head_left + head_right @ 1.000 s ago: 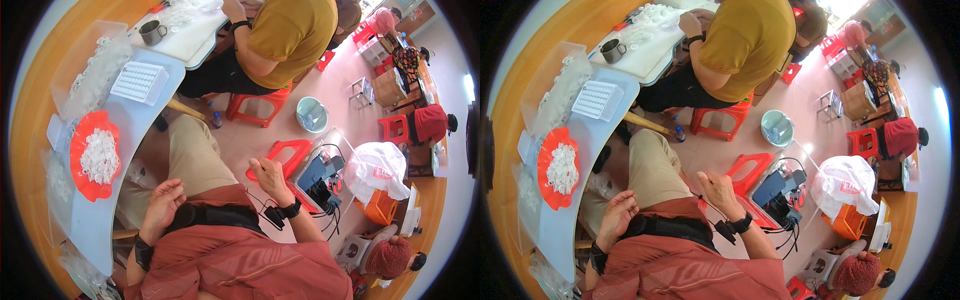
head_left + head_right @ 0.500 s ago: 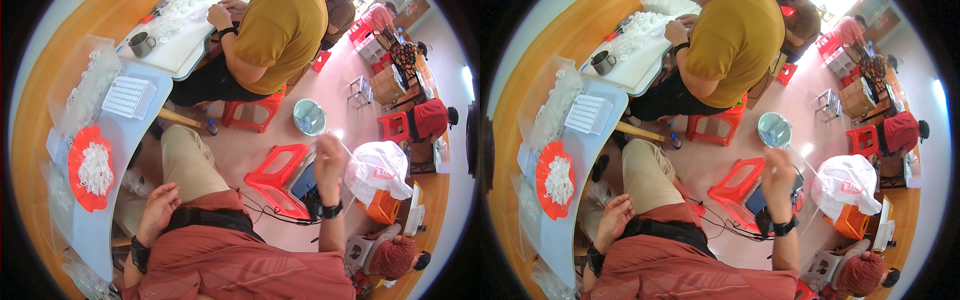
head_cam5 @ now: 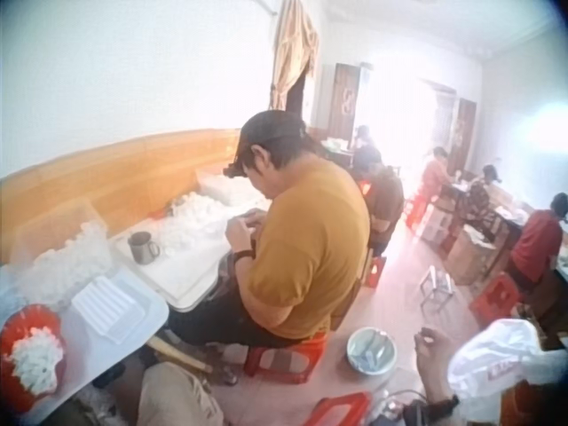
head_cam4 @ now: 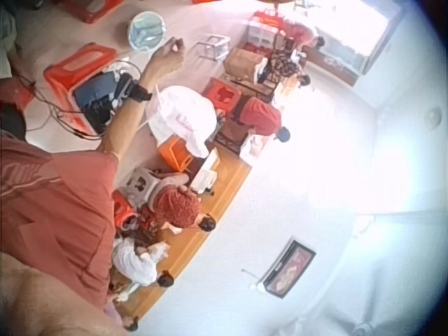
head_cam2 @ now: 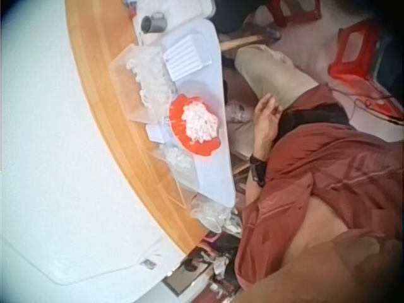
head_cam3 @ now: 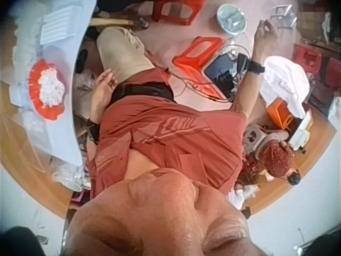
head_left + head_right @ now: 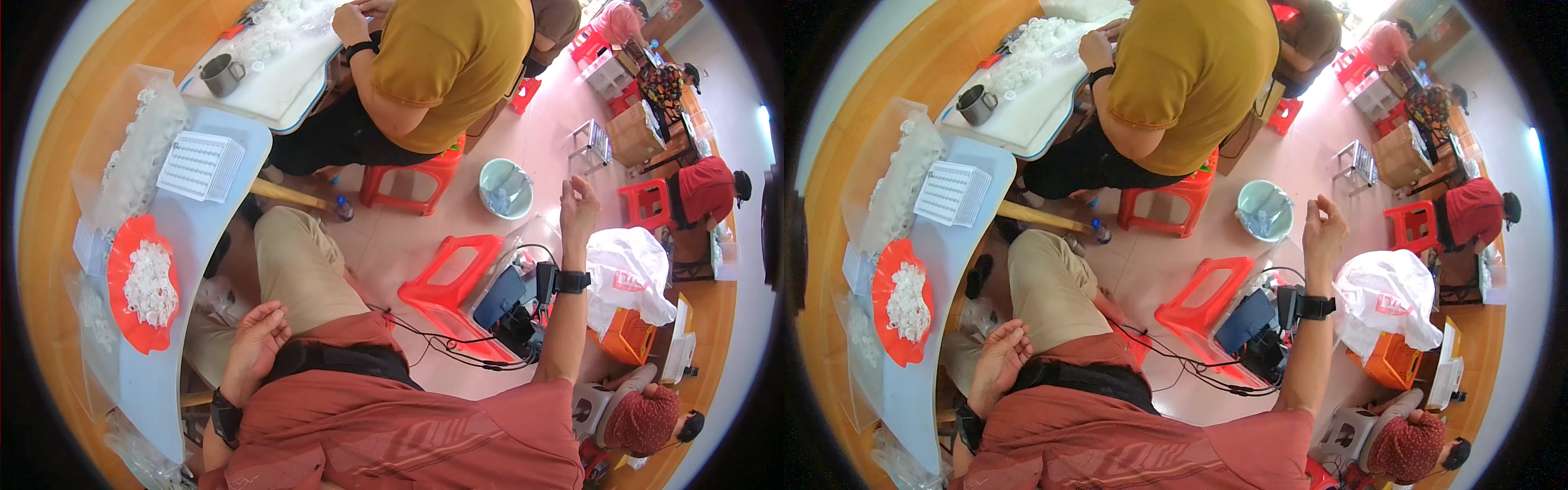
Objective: Assembling small plastic components by inserting a ring and fusing with a lighter.
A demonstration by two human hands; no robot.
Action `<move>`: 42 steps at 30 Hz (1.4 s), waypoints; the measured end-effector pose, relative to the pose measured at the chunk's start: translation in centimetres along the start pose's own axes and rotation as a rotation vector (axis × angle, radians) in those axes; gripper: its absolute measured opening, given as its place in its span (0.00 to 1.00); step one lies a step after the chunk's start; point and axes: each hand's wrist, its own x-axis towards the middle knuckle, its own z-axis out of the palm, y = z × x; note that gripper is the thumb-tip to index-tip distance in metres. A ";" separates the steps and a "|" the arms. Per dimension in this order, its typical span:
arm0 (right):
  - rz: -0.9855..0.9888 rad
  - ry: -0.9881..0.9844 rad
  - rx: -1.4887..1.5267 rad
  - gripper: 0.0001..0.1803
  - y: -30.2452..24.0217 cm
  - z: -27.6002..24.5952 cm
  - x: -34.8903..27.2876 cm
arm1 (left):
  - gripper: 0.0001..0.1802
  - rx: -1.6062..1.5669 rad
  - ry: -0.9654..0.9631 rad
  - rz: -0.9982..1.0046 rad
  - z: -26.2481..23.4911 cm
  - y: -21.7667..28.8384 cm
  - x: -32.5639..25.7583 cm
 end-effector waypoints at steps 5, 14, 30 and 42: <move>0.017 -0.043 0.096 0.17 -0.1 0.5 -1.5 | 0.11 -0.010 0.004 0.005 0.1 -0.1 0.1; 0.057 -0.238 0.269 0.12 -3.4 0.5 -4.2 | 0.09 -0.041 0.042 -0.005 0.1 -0.1 -0.3; 0.028 -0.572 0.359 0.12 -9.8 0.2 -9.4 | 0.05 -0.017 -0.015 0.108 -0.1 -0.7 -1.2; -0.092 -0.917 0.518 0.08 -15.4 3.4 -15.1 | 0.14 0.069 -0.112 0.267 -0.4 0.7 -5.7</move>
